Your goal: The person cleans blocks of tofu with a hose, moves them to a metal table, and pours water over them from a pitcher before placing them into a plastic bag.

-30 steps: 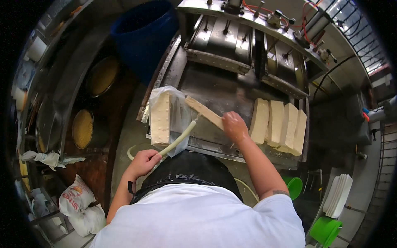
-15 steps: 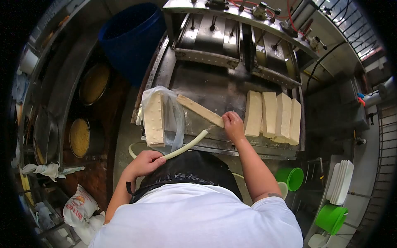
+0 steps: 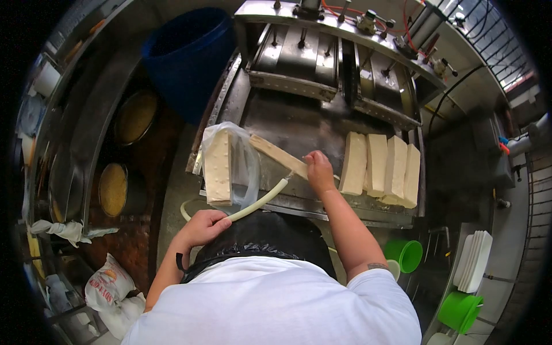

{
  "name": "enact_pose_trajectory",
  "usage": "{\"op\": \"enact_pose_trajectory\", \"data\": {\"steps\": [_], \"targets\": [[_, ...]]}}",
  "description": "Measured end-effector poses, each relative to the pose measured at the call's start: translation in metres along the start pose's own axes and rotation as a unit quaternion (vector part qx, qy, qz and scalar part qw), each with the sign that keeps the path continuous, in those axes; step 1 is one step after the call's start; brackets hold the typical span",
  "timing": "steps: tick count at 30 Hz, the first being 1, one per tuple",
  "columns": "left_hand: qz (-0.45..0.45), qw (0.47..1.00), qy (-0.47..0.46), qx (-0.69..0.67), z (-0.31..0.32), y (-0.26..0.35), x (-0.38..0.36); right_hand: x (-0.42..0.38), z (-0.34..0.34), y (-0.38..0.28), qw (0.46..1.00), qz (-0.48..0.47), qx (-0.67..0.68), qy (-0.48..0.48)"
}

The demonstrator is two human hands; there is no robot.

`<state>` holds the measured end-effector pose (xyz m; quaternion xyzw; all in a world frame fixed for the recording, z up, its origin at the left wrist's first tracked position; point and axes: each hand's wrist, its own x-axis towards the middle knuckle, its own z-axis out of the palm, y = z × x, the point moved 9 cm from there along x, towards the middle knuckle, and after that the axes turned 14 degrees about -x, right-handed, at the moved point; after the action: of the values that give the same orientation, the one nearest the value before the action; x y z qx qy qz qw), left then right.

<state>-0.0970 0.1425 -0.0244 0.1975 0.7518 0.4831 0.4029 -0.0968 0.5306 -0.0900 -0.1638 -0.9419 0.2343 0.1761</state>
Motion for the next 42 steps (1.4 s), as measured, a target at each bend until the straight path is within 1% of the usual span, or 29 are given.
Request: {"op": "enact_pose_trajectory", "data": {"steps": [2, 3, 5, 6, 8, 10, 11, 13, 14, 15, 16, 17, 19, 20, 21, 22, 24, 25, 27, 30, 31, 33, 34, 36, 37, 39, 41, 42], "targets": [[-0.004, 1.000, 0.004, -0.002, -0.001, 0.001, -0.002, 0.001, 0.003, -0.011, 0.997, -0.073, -0.007, -0.005], [-0.007, 1.000, 0.004, -0.002, -0.001, 0.002, -0.002, 0.004, 0.004, -0.016, 0.997, -0.076, -0.005, -0.005], [-0.006, 1.000, 0.005, -0.001, 0.001, -0.001, -0.002, 0.003, 0.013, -0.056, 0.976, -0.183, -0.112, -0.037], [-0.003, 1.000, 0.004, 0.000, 0.003, -0.001, -0.002, 0.008, 0.015, -0.068, 0.976, -0.182, -0.111, -0.037], [-0.007, 1.000, 0.002, 0.000, 0.005, 0.004, 0.000, 0.021, 0.039, -0.093, 0.949, -0.177, -0.241, -0.101], [-0.010, 1.000, -0.005, 0.003, 0.008, 0.006, 0.003, 0.028, 0.041, -0.132, 0.950, -0.205, -0.231, -0.053], [-0.006, 1.000, -0.003, 0.000, 0.009, 0.005, 0.005, 0.032, 0.048, -0.137, 0.951, -0.199, -0.232, -0.050], [-0.001, 1.000, -0.005, 0.001, 0.009, 0.010, 0.006, 0.038, 0.071, -0.140, 0.935, -0.210, -0.259, -0.121], [-0.001, 1.000, -0.003, 0.004, 0.007, 0.012, 0.006, 0.047, 0.069, -0.134, 0.936, -0.207, -0.260, -0.120], [-0.001, 1.000, 0.000, 0.005, 0.006, 0.014, 0.005, 0.057, 0.068, -0.126, 0.952, -0.188, -0.168, -0.175], [0.000, 1.000, -0.001, 0.006, 0.005, 0.013, 0.005, 0.065, 0.064, -0.121, 0.956, -0.170, -0.073, -0.228], [0.006, 1.000, 0.007, 0.001, 0.003, 0.011, 0.004, 0.075, 0.051, -0.114, 0.955, -0.171, -0.074, -0.229], [0.005, 1.000, 0.016, -0.009, 0.001, 0.006, -0.002, 0.076, 0.036, -0.085, 0.938, -0.085, -0.003, -0.335], [-0.006, 1.000, 0.020, -0.012, -0.001, 0.002, -0.004, 0.064, 0.040, -0.070, 0.937, -0.086, -0.004, -0.339], [-0.015, 1.000, 0.024, -0.013, -0.003, -0.001, -0.003, 0.049, 0.042, -0.048, 0.957, -0.090, -0.087, -0.260], [-0.013, 0.999, 0.025, -0.016, -0.005, -0.002, -0.003, 0.031, 0.043, -0.030, 0.965, -0.093, -0.170, -0.176], [-0.041, 0.998, 0.038, -0.010, -0.006, -0.014, -0.006, -0.035, 0.056, -0.017, 0.965, -0.141, -0.192, -0.108], [-0.041, 0.998, 0.043, -0.013, -0.006, -0.016, -0.008, -0.054, 0.050, -0.025, 0.964, -0.146, -0.192, -0.110], [-0.045, 0.998, 0.047, -0.021, -0.007, -0.018, -0.011, -0.073, 0.045, -0.029, 0.935, -0.040, -0.285, -0.205], [-0.031, 0.998, 0.050, -0.023, -0.006, -0.012, -0.009, -0.028, 0.060, -0.057, 0.940, -0.034, -0.258, -0.220], [-0.034, 0.998, 0.048, -0.022, -0.004, -0.011, -0.008, -0.002, 0.073, -0.066, 0.928, -0.023, -0.274, -0.252], [-0.033, 0.999, 0.034, 0.002, -0.001, -0.004, -0.002, 0.051, 0.090, -0.088, 0.947, -0.027, -0.222, -0.229], [-0.036, 0.999, 0.035, 0.002, -0.002, -0.001, -0.001, 0.063, 0.098, -0.087, 0.947, -0.028, -0.221, -0.231], [-0.031, 0.999, 0.016, -0.013, -0.001, 0.005, -0.003, 0.074, 0.112, -0.090, 0.943, -0.063, -0.249, -0.212], [-0.032, 0.999, 0.016, -0.011, -0.002, 0.005, -0.006, 0.065, 0.106, -0.090, 0.943, -0.062, -0.248, -0.212], [-0.004, 0.999, 0.039, -0.018, -0.009, 0.008, -0.009, 0.024, 0.083, -0.080, 0.939, -0.064, -0.236, -0.244], [-0.007, 0.998, 0.055, -0.024, -0.013, 0.002, -0.015, -0.025, 0.054, -0.058, 0.939, 0.019, -0.261, -0.224], [-0.013, 0.997, 0.069, -0.032, -0.016, -0.002, -0.016, -0.032, 0.047, -0.057, 0.939, 0.012, -0.263, -0.223]]}}
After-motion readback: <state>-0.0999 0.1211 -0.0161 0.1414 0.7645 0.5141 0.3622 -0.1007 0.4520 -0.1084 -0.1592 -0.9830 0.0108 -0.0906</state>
